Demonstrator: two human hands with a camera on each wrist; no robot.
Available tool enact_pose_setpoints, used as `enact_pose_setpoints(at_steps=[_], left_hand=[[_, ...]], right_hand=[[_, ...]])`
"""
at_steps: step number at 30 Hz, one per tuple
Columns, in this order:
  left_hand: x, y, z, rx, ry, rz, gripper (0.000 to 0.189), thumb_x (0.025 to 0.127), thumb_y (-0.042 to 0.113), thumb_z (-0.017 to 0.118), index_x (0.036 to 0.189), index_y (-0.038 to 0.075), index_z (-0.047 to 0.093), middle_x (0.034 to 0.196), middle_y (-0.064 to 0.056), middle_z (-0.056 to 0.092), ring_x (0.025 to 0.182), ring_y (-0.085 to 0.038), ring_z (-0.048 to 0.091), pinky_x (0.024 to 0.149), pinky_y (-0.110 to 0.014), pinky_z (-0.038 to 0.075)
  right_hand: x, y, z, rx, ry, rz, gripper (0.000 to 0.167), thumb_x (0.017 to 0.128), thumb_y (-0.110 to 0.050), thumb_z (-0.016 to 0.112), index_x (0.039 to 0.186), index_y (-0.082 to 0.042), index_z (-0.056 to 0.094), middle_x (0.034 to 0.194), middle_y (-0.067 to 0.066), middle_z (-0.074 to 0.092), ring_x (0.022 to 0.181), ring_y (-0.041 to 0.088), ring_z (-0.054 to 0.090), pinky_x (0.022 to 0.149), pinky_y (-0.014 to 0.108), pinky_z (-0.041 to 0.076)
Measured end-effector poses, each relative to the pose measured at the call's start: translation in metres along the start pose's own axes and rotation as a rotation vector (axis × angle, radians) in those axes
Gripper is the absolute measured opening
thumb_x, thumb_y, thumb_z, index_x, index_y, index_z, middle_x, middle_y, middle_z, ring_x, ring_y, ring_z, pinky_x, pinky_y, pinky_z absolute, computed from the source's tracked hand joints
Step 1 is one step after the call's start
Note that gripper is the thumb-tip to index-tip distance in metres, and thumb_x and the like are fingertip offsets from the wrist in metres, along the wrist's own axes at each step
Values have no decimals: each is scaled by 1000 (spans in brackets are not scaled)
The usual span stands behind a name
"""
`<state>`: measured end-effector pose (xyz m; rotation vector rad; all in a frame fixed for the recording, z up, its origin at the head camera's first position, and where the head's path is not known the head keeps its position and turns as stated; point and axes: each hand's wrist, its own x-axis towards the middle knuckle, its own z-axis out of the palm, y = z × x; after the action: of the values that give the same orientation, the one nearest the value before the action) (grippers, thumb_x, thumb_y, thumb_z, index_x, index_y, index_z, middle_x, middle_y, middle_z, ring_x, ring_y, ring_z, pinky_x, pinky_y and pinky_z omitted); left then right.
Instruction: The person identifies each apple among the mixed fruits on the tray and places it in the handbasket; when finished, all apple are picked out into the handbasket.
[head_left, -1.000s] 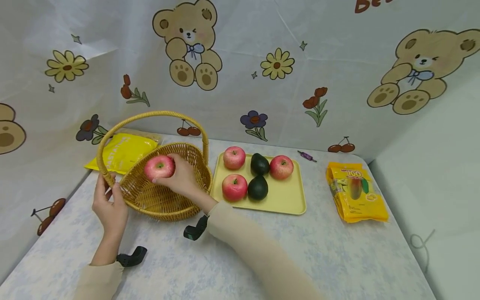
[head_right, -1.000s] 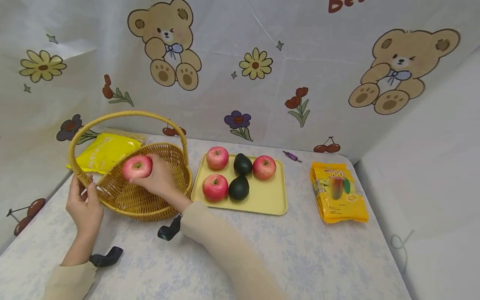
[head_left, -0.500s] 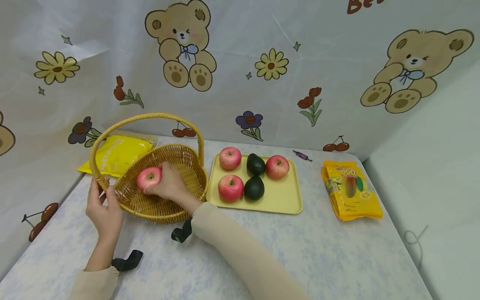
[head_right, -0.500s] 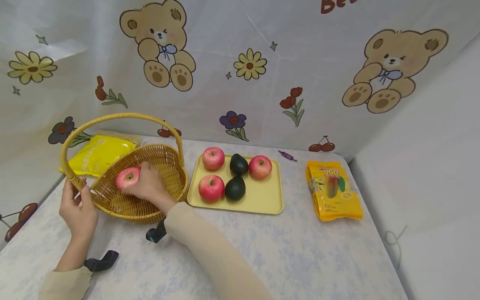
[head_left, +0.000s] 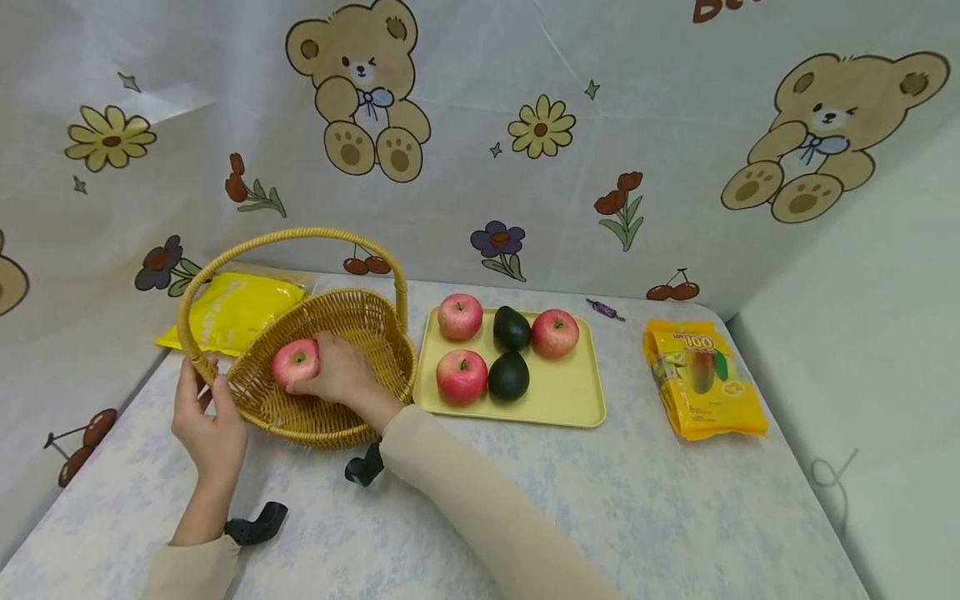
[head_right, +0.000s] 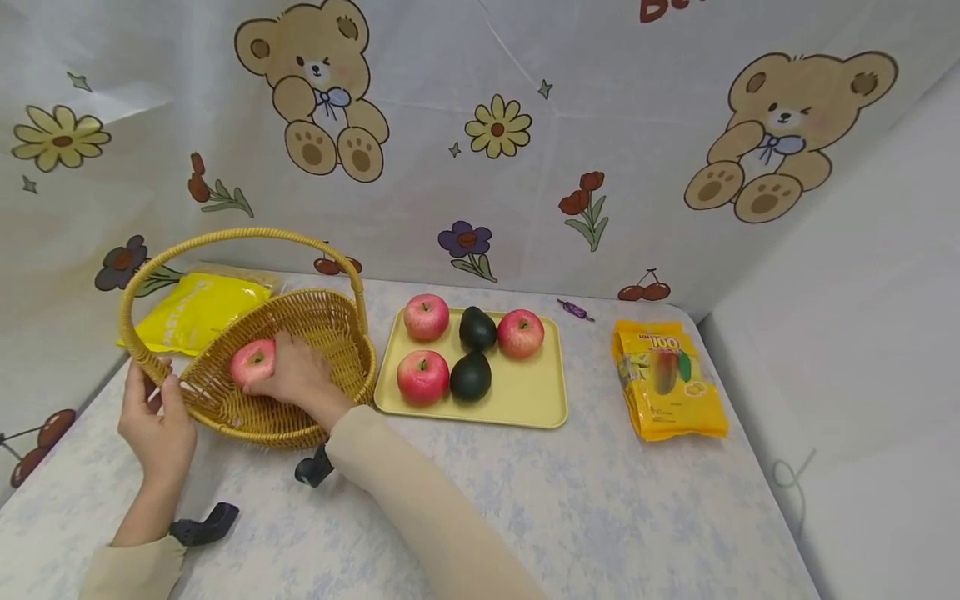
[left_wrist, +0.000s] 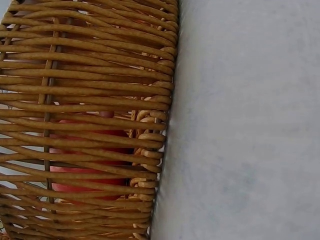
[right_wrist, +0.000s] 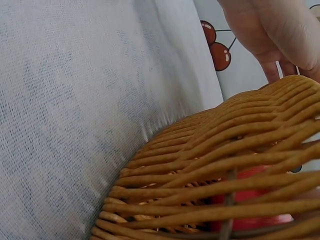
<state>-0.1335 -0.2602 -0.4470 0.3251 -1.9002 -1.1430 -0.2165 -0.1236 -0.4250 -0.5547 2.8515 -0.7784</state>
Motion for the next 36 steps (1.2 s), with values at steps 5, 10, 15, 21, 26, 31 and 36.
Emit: enact_pose_setpoints(at_steps=[5,10,15,21,26,31,36], left_hand=[[1,0,0,1,2,4,41,100,9,49,140,14,54,123,-14,63,111,5,51,89,-10,42],[1,0,-1,-2,4,11,41,99,8,49,140,13,54,123,-17,63,111,5,51,89,-9,42],[0,-1,-2,7,8,1,42,100,10,49,141,14,53,124,-10,64,111,5,51,90,-10,43],[1,-1,0,-11,7,6,42,98,7,50,140,12,54,122,-16,64,109,4,51,88,-9,43],[1,-1,0,-8,5,4,42,99,7,50,141,11,53,123,-16,64,109,5,51,89,-9,43],[1,0,-1,0,-4,-5,42,100,9,48,141,16,54,123,-16,62,109,5,50,89,-9,42],[1,2,-1,-11,-4,-7,41,100,10,48,141,14,53,123,-16,63,110,4,51,89,-10,43]], right_hand=[[0,-1,-1,44,-18,-32,79,78,-52,76,140,-16,43,129,-3,58,115,11,55,98,27,46],[0,-1,0,31,-42,-98,72,85,-45,72,142,-12,43,135,-1,56,123,11,53,103,24,42],[-1,-2,-1,47,-83,-118,76,87,-40,72,148,-10,38,145,1,51,133,15,46,109,26,38],[-4,1,-7,123,-122,-82,84,87,-38,72,154,-11,29,152,3,44,139,17,40,110,29,38],[-5,6,-15,184,-96,-104,84,86,-39,72,154,-12,30,153,4,42,141,18,39,112,30,36],[-15,14,-30,269,-73,-136,85,85,-41,73,153,-13,31,155,4,39,137,19,43,110,32,38],[-39,26,-56,287,-46,-184,86,83,-43,75,153,-17,31,152,3,42,130,20,50,104,33,44]])
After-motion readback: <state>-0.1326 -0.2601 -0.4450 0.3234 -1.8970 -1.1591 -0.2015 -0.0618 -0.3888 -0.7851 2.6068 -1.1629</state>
